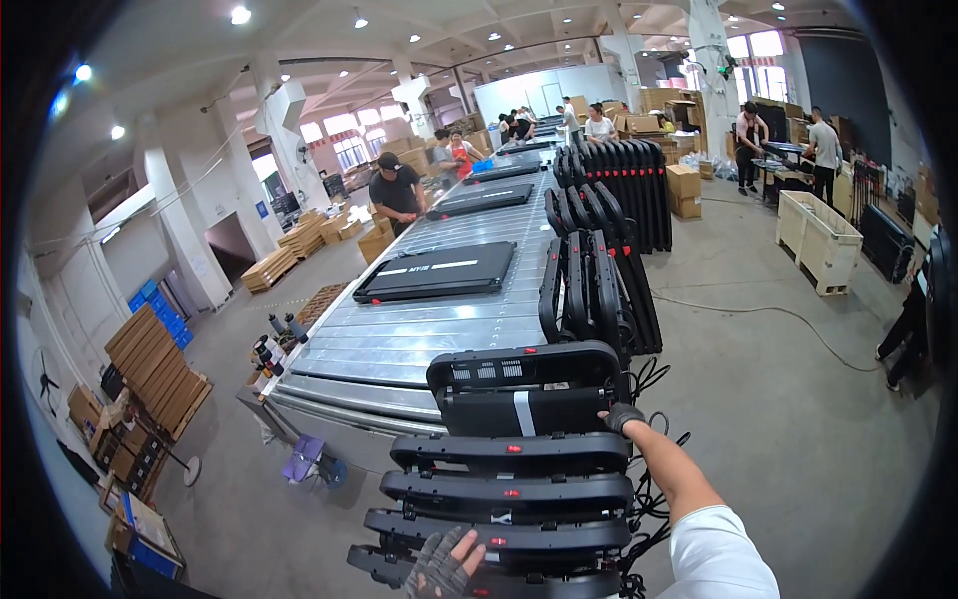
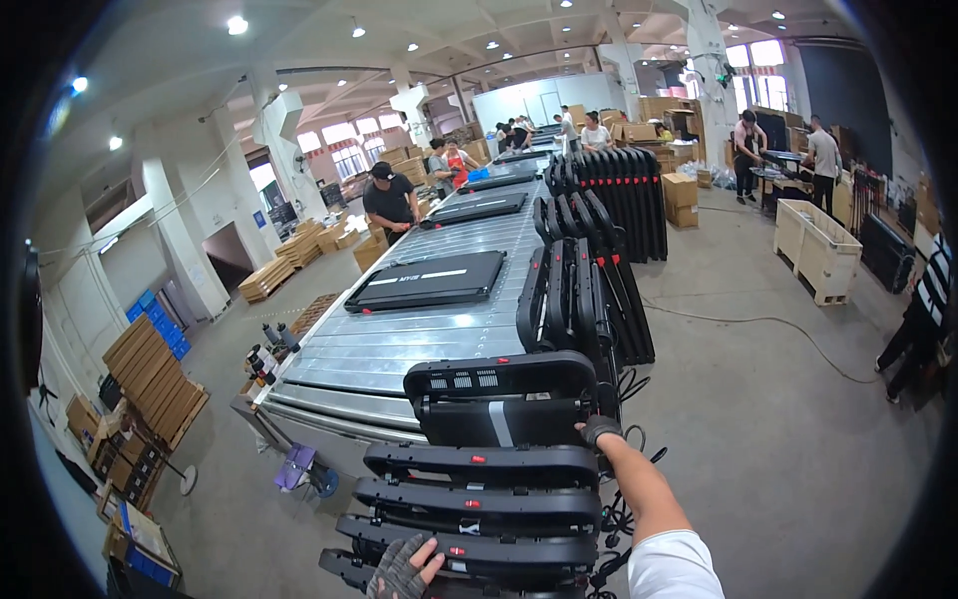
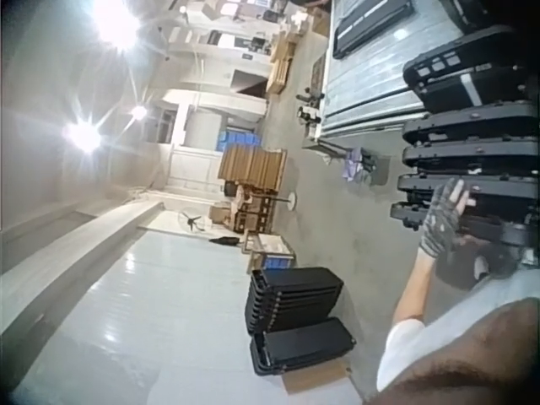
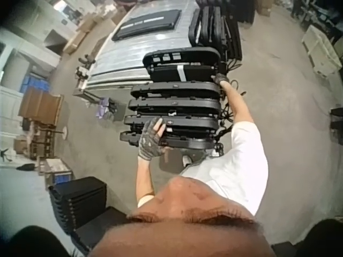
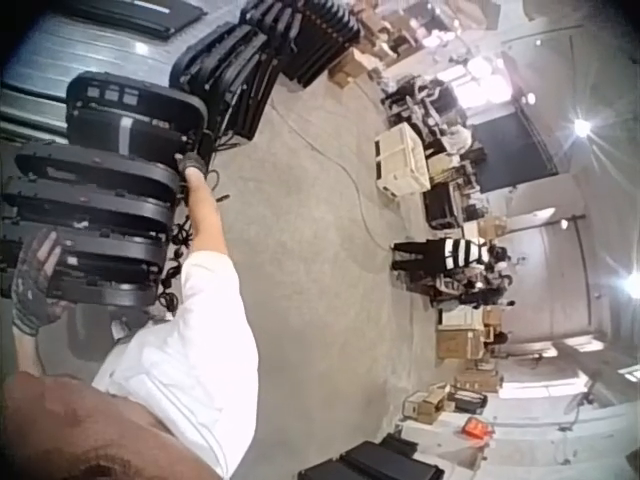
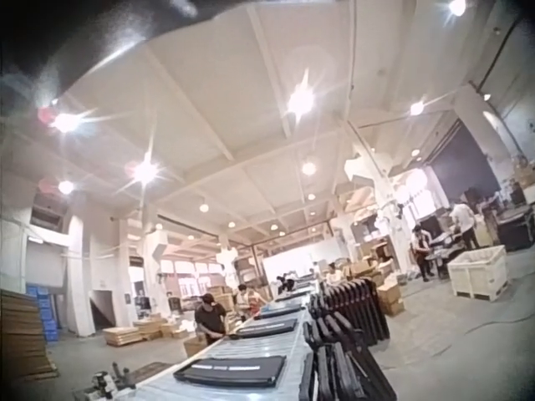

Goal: Placing treadmill decks onto a conveyor belt and sorting small components at an assembly station.

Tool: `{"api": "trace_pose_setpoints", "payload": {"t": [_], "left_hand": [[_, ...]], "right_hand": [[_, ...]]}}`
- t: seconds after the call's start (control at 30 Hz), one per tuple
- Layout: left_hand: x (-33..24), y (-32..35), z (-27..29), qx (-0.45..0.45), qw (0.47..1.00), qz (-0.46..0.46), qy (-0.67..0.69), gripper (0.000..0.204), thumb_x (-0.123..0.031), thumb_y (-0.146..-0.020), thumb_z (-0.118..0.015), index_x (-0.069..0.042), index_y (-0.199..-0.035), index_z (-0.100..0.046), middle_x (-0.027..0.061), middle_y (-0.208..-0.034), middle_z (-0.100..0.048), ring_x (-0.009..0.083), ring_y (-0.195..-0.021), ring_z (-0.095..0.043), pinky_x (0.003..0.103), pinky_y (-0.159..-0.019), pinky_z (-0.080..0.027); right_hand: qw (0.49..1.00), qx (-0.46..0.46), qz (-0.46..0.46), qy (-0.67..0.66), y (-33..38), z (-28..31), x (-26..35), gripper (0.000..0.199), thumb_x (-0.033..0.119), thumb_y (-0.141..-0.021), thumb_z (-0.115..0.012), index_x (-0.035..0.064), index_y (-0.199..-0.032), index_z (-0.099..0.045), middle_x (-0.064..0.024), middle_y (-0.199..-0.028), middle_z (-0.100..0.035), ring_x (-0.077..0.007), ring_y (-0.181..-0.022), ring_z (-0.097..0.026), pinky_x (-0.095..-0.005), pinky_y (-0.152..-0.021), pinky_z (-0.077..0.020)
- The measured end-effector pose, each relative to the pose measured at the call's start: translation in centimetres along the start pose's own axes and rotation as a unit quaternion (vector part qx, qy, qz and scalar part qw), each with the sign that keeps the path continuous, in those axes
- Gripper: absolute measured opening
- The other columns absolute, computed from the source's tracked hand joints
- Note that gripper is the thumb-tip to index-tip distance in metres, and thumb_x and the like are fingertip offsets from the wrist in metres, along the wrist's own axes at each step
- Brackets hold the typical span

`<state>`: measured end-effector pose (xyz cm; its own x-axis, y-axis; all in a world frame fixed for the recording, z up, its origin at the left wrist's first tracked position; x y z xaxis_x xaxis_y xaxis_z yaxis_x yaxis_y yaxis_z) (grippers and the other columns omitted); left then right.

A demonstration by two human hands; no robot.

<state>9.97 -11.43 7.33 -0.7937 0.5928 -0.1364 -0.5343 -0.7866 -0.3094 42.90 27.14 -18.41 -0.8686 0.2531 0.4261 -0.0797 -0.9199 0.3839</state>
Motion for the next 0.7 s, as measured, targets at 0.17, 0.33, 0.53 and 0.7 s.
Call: {"api": "trace_pose_setpoints", "payload": {"t": [0.17,0.33,0.53,0.7], "left_hand": [[0.6,-1.9,0.6,-0.014,1.000,0.008,-0.004,0.086,-0.052,-0.071,-0.075,-0.005,-0.138,-0.047,0.0191,-0.142,-0.046,0.0371,-0.131,-0.045,0.052,-0.109,-0.034],[2.0,-5.0,0.7,-0.085,0.996,-0.029,0.007,0.084,-0.055,-0.063,-0.082,-0.001,-0.123,-0.057,0.0227,-0.132,-0.052,0.0413,-0.120,-0.053,0.053,-0.101,-0.042],[4.2,-9.1,-0.9,-0.105,0.992,-0.070,-0.008,0.082,-0.053,-0.063,-0.083,0.000,-0.121,-0.057,0.0220,-0.130,-0.054,0.0416,-0.118,-0.054,0.052,-0.102,-0.042],[7.2,-13.3,-3.1,-0.082,0.995,-0.048,-0.032,0.083,-0.051,-0.062,-0.083,-0.001,-0.123,-0.056,0.0193,-0.132,-0.053,0.0388,-0.120,-0.052,0.049,-0.103,-0.041]], "right_hand": [[0.989,-0.022,0.110,0.091,1.1,5.2,2.4,0.054,0.047,-0.078,-0.069,0.0159,-0.122,-0.064,-0.0177,-0.123,-0.063,-0.0334,-0.115,-0.060,-0.0434,-0.097,-0.0472],[0.952,-0.212,0.219,0.040,7.1,15.6,4.8,0.031,0.035,-0.088,-0.055,0.0078,-0.099,-0.067,-0.0190,-0.097,-0.068,-0.0372,-0.096,-0.064,-0.0484,-0.083,-0.0501],[0.909,-0.335,0.212,-0.125,13.3,18.7,-7.7,0.029,0.033,-0.090,-0.054,0.0073,-0.091,-0.066,-0.0184,-0.086,-0.067,-0.0388,-0.083,-0.064,-0.0469,-0.073,-0.0486],[0.980,-0.175,-0.012,-0.093,15.9,-0.2,-34.7,0.045,0.038,-0.088,-0.044,0.0006,-0.084,-0.068,-0.0252,-0.092,-0.066,-0.0402,-0.089,-0.063,-0.0485,-0.078,-0.0473]]}}
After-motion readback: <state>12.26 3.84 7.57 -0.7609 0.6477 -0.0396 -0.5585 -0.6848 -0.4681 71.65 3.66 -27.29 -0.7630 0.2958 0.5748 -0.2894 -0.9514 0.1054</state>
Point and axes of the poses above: each hand's wrist, its own y-axis away from the middle knuckle, its own z-axis out of the back of the hand, x = y × z, the point moved 8 cm from there along -y, towards the middle knuckle
